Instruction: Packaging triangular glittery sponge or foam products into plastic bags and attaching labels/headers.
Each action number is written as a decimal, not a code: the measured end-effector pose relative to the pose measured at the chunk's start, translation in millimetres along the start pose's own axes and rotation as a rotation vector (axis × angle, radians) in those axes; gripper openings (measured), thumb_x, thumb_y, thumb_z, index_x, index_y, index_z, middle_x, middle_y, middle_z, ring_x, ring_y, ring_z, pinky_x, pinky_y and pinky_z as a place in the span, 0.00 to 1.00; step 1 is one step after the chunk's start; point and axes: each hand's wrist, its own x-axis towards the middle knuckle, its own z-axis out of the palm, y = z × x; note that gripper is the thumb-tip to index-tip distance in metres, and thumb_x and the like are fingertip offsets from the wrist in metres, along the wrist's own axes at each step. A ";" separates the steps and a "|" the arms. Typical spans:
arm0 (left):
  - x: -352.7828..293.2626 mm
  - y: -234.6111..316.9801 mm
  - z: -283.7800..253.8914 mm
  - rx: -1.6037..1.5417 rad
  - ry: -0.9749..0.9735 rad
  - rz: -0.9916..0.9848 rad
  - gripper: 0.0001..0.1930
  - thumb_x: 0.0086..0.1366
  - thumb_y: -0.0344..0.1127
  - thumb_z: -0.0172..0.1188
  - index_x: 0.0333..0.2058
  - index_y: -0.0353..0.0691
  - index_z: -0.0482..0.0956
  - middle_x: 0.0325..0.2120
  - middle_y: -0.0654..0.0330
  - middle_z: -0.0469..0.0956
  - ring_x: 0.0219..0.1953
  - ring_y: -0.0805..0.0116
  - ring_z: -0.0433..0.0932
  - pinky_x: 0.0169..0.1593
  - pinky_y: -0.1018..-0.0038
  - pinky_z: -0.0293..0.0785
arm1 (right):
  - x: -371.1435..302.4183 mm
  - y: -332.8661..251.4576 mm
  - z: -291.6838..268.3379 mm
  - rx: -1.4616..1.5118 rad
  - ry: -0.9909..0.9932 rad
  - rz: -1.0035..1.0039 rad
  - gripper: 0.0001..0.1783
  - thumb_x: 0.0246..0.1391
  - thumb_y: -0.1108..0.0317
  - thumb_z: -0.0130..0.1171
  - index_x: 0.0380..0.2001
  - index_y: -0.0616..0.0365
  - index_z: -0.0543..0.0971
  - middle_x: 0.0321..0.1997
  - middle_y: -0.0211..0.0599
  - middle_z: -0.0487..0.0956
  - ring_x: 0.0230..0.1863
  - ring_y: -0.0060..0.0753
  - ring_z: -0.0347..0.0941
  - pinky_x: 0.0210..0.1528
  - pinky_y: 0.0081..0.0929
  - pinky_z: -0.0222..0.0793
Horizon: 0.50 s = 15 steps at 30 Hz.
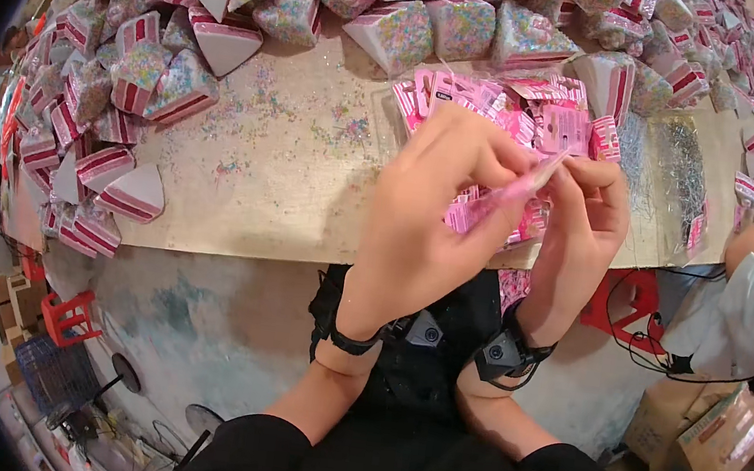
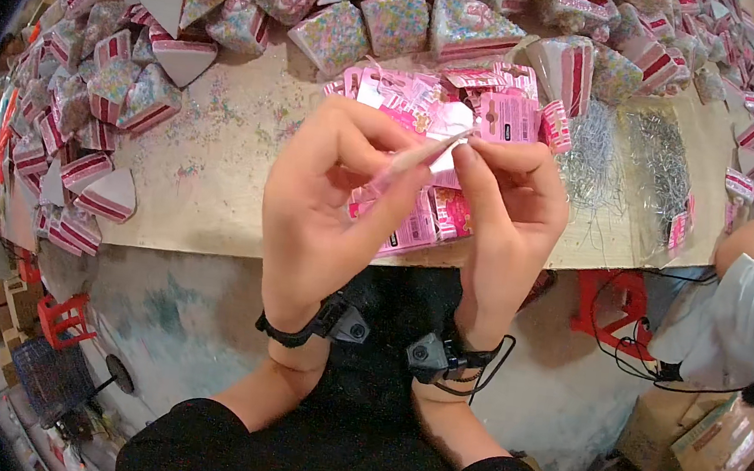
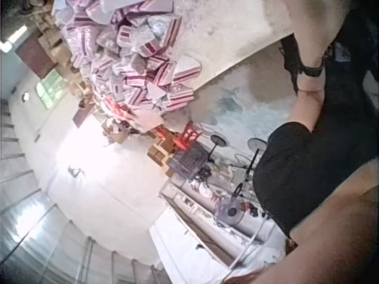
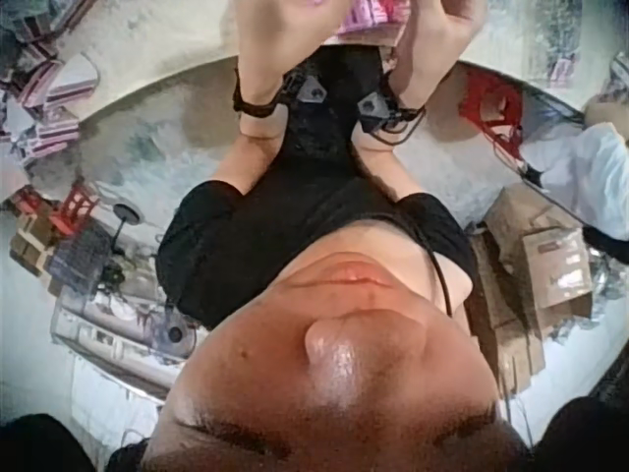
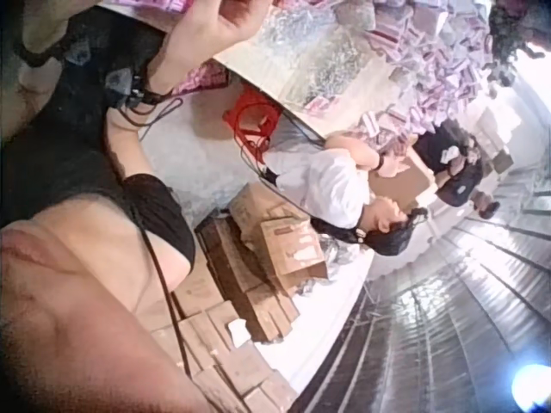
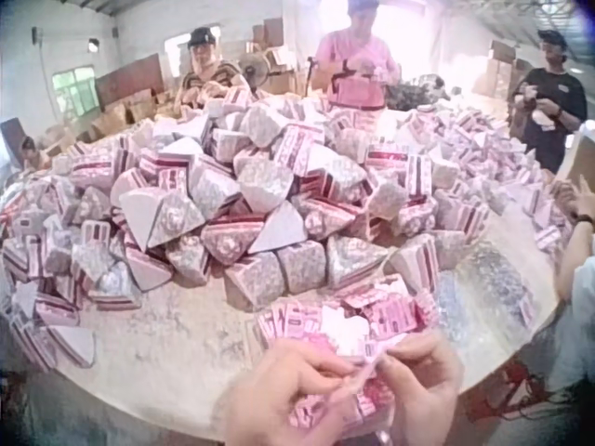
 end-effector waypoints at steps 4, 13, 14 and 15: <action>3.4 2.4 -6.5 0.024 -0.196 0.159 0.12 0.47 0.19 0.63 0.30 0.36 0.71 0.31 0.56 0.72 0.35 0.54 0.75 0.36 0.67 0.72 | -1.2 6.6 -5.3 0.166 0.010 0.035 0.08 0.60 0.69 0.59 0.40 0.59 0.75 0.47 0.43 0.78 0.46 0.31 0.75 0.52 0.30 0.70; 2.9 5.1 -3.8 0.120 -0.247 0.243 0.17 0.46 0.16 0.61 0.37 0.36 0.79 0.32 0.56 0.78 0.35 0.60 0.78 0.38 0.72 0.73 | 1.2 -20.7 -18.1 0.858 -0.282 0.189 0.11 0.68 0.63 0.46 0.42 0.58 0.73 0.31 0.27 0.67 0.27 0.18 0.57 0.34 0.24 0.61; 4.0 5.0 -3.6 0.100 -0.225 0.278 0.17 0.46 0.15 0.61 0.37 0.36 0.81 0.32 0.56 0.80 0.35 0.61 0.78 0.38 0.73 0.73 | 1.6 -22.2 -21.1 0.844 -0.299 0.205 0.10 0.68 0.64 0.46 0.42 0.58 0.73 0.30 0.27 0.67 0.27 0.18 0.57 0.33 0.23 0.61; 5.3 4.4 -3.1 0.073 -0.200 0.308 0.17 0.47 0.15 0.61 0.37 0.36 0.81 0.32 0.56 0.80 0.35 0.62 0.78 0.38 0.73 0.74 | 3.6 -24.7 -24.5 0.826 -0.316 0.217 0.10 0.68 0.64 0.47 0.42 0.59 0.73 0.30 0.28 0.67 0.26 0.18 0.57 0.31 0.22 0.61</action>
